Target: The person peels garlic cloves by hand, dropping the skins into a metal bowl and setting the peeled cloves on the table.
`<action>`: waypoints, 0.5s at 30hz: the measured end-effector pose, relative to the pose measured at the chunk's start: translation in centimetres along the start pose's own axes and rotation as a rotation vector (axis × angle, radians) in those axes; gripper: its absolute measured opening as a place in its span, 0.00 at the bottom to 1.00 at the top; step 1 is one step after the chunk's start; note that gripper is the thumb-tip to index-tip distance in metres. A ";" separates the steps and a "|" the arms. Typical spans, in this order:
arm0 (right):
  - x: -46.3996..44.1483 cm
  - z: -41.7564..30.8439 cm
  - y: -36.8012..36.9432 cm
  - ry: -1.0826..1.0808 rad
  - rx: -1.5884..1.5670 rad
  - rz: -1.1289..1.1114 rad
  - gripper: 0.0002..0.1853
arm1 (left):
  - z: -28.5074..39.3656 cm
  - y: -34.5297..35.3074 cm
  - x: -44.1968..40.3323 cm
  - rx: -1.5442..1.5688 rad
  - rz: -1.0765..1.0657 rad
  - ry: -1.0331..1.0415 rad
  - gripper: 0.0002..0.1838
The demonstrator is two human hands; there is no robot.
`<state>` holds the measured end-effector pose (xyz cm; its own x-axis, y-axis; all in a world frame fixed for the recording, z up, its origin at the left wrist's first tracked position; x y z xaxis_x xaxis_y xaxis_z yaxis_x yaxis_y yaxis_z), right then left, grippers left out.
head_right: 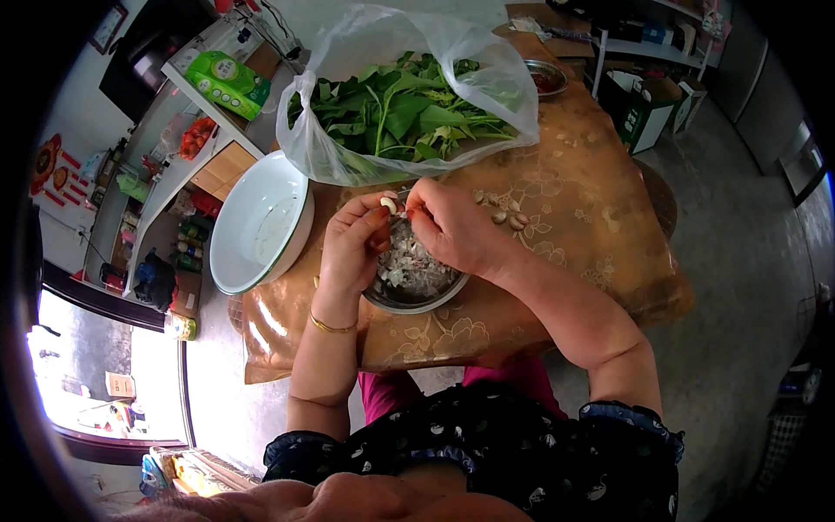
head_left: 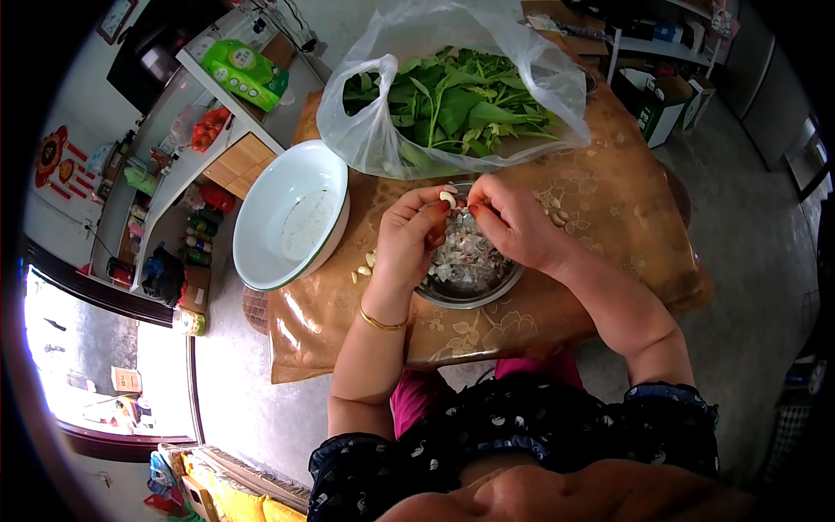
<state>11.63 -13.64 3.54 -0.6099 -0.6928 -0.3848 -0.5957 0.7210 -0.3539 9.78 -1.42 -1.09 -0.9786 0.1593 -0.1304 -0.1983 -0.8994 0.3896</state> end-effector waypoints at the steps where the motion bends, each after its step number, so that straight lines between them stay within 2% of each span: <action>1: 0.0 -0.1 0.2 0.007 -0.006 -0.026 0.02 | 0.0 0.1 -0.1 0.037 -0.019 -0.003 0.12; 6: 0.1 0.5 0.7 0.083 -0.154 -0.073 0.02 | 0.0 0.4 -0.2 0.152 -0.030 -0.047 0.12; 12: 0.1 -0.1 0.3 0.008 -0.048 -0.056 0.02 | -0.5 0.6 -0.3 0.260 -0.084 -0.090 0.14; 15: 0.1 0.2 0.4 0.039 -0.087 -0.070 0.02 | -0.7 0.7 -0.4 0.312 -0.101 -0.108 0.15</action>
<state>11.43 -13.45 3.21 -0.5845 -0.7425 -0.3273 -0.6794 0.6683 -0.3028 10.03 -2.41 -1.42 -0.9501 0.2983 -0.0914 -0.2852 -0.7115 0.6422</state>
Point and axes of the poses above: each hand's wrist, its own x-axis away from the middle knuckle, its own y-axis out of the palm, z = x × y, the point moved 10 cm from there along -x, towards the middle knuckle, and after that the axes turned 11 degrees about -z, right-handed, at the moved point
